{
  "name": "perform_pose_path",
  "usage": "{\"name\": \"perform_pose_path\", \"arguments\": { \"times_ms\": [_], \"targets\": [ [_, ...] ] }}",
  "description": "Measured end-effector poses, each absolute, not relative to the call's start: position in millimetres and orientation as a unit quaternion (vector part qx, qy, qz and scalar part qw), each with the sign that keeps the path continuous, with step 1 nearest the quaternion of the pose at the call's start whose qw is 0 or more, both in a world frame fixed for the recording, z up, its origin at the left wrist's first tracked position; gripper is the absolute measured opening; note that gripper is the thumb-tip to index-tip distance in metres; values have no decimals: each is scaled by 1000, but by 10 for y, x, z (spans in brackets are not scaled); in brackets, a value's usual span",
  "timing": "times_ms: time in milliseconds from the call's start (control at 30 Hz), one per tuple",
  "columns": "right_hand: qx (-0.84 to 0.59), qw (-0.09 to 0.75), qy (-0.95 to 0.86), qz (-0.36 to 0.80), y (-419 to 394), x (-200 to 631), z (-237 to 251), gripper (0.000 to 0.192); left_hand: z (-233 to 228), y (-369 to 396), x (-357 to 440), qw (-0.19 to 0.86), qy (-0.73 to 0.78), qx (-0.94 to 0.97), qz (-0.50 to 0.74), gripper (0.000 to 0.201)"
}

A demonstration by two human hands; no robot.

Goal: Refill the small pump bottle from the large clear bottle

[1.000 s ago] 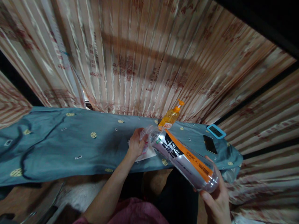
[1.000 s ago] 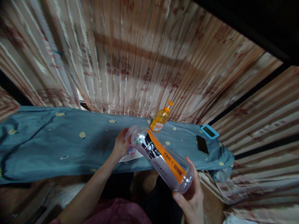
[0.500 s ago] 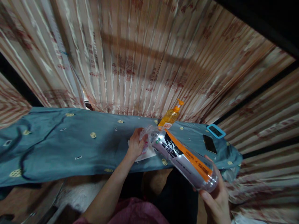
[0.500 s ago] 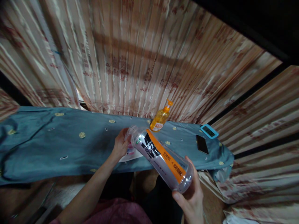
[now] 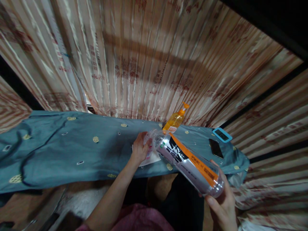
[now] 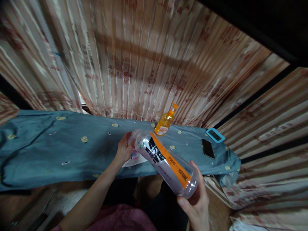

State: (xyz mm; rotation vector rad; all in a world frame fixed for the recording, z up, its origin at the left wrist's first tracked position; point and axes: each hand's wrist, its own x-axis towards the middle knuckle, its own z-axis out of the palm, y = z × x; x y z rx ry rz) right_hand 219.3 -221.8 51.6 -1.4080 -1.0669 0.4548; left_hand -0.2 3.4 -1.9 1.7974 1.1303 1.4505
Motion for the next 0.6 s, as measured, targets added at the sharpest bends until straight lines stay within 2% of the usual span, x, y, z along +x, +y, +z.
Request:
{"name": "perform_pose_path", "arguments": {
  "times_ms": [600],
  "targets": [
    [-610,625,-439,211,-2207,2152,560,99,-2,28,-3,285,423,671,539,43]
  ]
}}
